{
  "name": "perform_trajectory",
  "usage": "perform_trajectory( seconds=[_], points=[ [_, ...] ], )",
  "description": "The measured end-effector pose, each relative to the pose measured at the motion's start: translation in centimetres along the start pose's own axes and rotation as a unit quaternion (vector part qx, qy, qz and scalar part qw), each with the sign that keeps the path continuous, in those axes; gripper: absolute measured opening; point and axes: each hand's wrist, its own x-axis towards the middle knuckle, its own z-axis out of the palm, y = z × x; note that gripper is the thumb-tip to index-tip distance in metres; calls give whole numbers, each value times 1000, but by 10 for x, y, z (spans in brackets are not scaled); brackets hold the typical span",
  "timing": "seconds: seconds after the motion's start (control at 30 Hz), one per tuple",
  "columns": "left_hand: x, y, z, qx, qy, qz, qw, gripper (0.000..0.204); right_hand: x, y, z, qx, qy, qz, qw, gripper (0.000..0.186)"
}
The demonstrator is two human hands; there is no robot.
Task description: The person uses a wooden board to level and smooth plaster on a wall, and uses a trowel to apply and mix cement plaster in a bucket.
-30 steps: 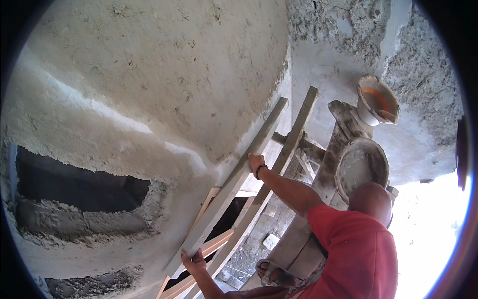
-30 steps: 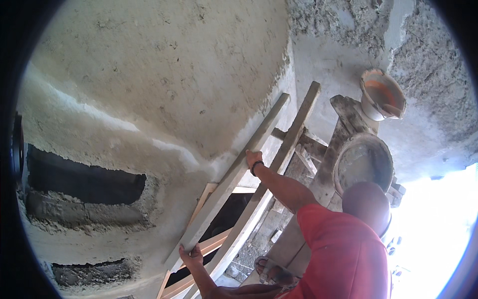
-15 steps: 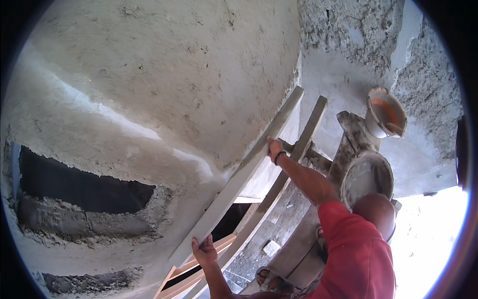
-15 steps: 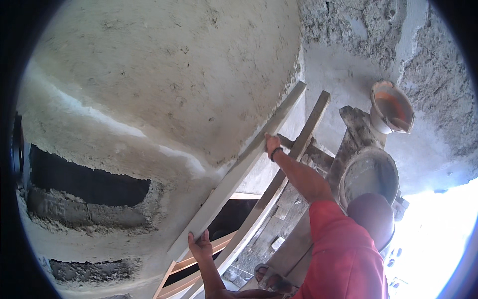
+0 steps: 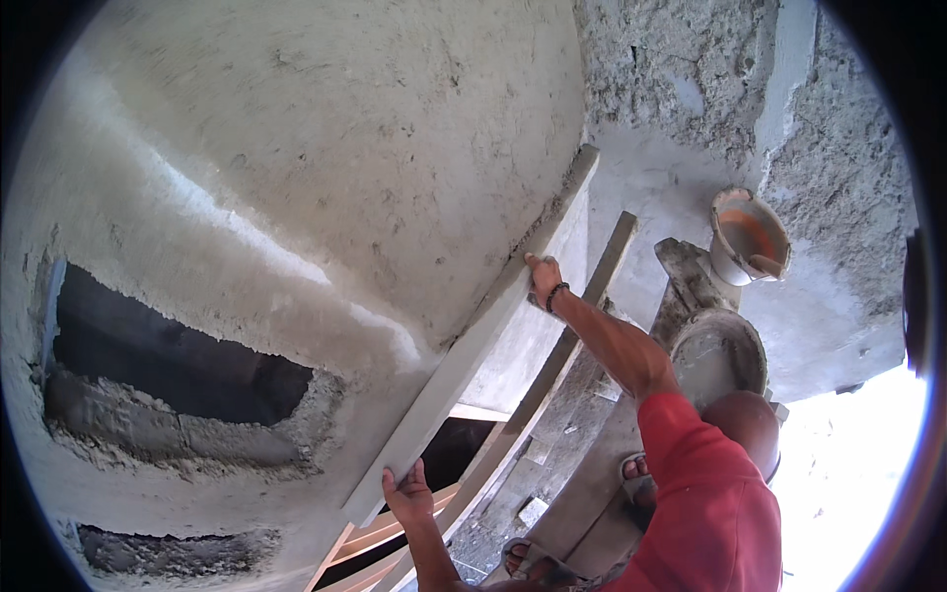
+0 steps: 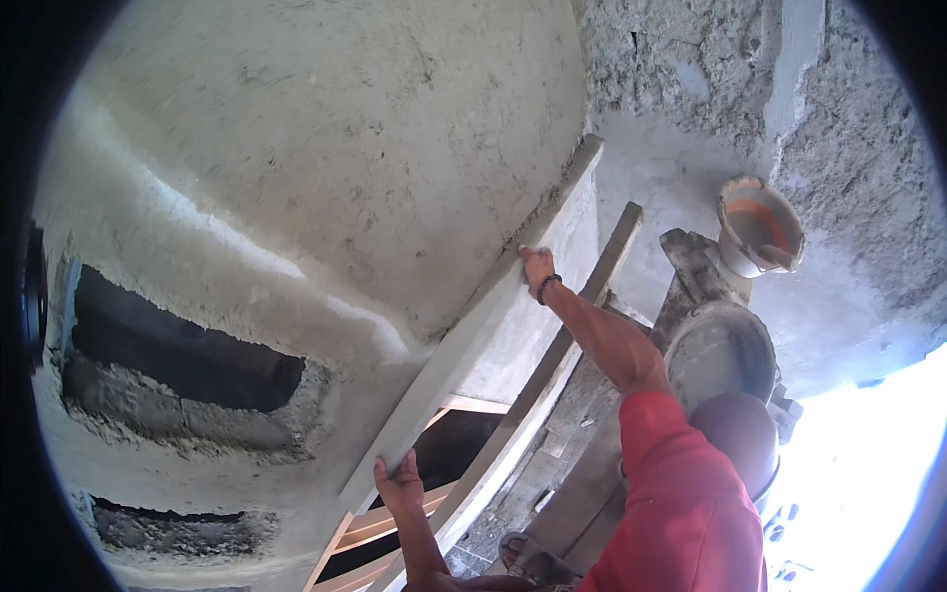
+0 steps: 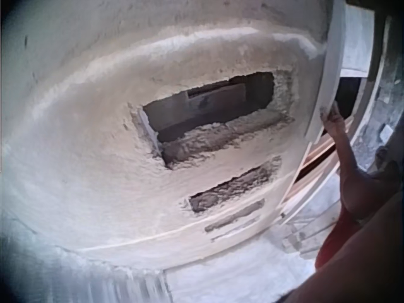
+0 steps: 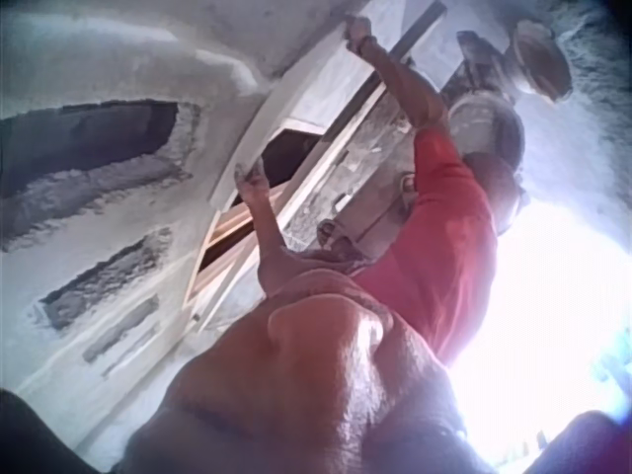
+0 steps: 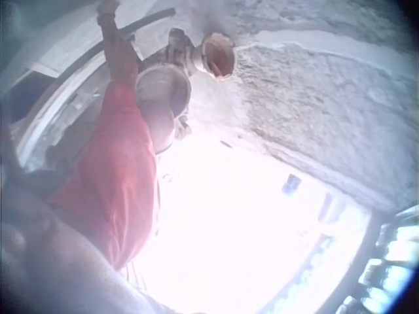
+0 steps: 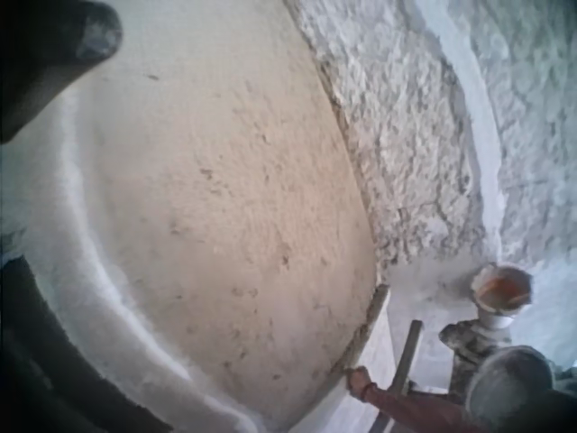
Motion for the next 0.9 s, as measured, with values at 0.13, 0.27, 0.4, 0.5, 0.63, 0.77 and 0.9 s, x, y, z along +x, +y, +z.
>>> perform_trajectory(
  seconds=[0.13, 0.27, 0.4, 0.5, 0.63, 0.77, 0.9],
  points=[
    [-10, 16, -2, 2, -11, 20, 1000, 42, -28, -13, 11, -17, -11, 11, 1000, 50],
    [-18, 25, -1, -2, -8, 22, 1000, 42, -40, -19, 14, 11, -21, -14, 1000, 47],
    [-22, 48, -11, 6, -32, 45, 998, 44, -67, -22, 33, 41, -44, -38, 997, 42],
    [-32, 61, -8, 9, -22, 50, 998, 44, -84, -24, 41, 50, -36, -40, 997, 38],
    [-40, 77, -8, 10, -25, 52, 998, 41, -96, -27, 49, 37, -29, -37, 998, 30],
    [-43, 90, -14, 3, -24, 62, 998, 47, -104, -30, 58, 48, -17, -52, 997, 30],
    [-51, 101, -13, 15, -36, 67, 997, 37, -122, -42, 70, 18, -35, -70, 997, 37]
  ],
)
